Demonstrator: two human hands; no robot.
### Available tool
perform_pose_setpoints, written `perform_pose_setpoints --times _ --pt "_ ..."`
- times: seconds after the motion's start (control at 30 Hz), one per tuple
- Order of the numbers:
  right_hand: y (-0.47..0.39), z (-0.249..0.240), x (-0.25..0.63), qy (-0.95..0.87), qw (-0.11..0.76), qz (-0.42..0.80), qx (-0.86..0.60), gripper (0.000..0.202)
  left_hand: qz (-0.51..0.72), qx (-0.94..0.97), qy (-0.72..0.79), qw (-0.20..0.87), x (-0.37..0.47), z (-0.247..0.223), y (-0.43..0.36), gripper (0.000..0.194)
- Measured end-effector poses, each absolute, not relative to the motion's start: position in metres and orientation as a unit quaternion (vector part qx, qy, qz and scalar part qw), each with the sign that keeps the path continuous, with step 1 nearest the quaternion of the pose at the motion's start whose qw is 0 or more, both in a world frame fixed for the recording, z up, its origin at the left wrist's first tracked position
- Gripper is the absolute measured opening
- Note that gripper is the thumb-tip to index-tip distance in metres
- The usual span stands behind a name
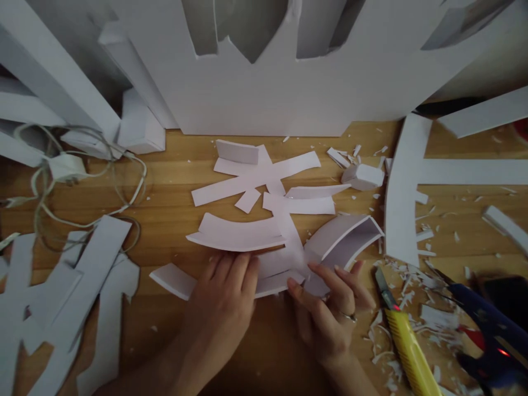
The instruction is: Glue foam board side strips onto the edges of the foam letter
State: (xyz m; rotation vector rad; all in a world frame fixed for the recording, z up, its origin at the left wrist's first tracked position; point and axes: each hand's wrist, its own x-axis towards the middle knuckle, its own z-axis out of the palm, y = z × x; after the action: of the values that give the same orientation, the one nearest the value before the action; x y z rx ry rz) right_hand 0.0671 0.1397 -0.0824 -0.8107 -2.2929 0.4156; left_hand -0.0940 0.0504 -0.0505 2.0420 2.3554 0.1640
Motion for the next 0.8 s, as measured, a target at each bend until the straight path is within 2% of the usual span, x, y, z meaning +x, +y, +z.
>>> perform_pose_setpoints --times 0.13,0.33,0.57,0.8 --pt "0.141 -0.082 0.066 -0.882 0.33 0.145 -0.304 0.033 0.04 0.632 0.774 0.017 -0.097 -0.049 0.048 0.043" --pt "0.142 -0.085 0.068 -0.873 0.344 0.163 -0.304 0.026 0.072 0.61 0.789 -0.032 -0.074 -0.052 0.064 0.033" --pt "0.143 -0.082 0.067 -0.867 0.346 0.184 -0.308 0.009 0.079 0.595 0.799 -0.036 -0.069 -0.051 0.069 0.041" --pt "0.144 -0.082 0.071 -0.877 0.327 0.205 -0.288 0.021 0.094 0.59 0.8 -0.055 -0.069 -0.057 0.069 0.037"
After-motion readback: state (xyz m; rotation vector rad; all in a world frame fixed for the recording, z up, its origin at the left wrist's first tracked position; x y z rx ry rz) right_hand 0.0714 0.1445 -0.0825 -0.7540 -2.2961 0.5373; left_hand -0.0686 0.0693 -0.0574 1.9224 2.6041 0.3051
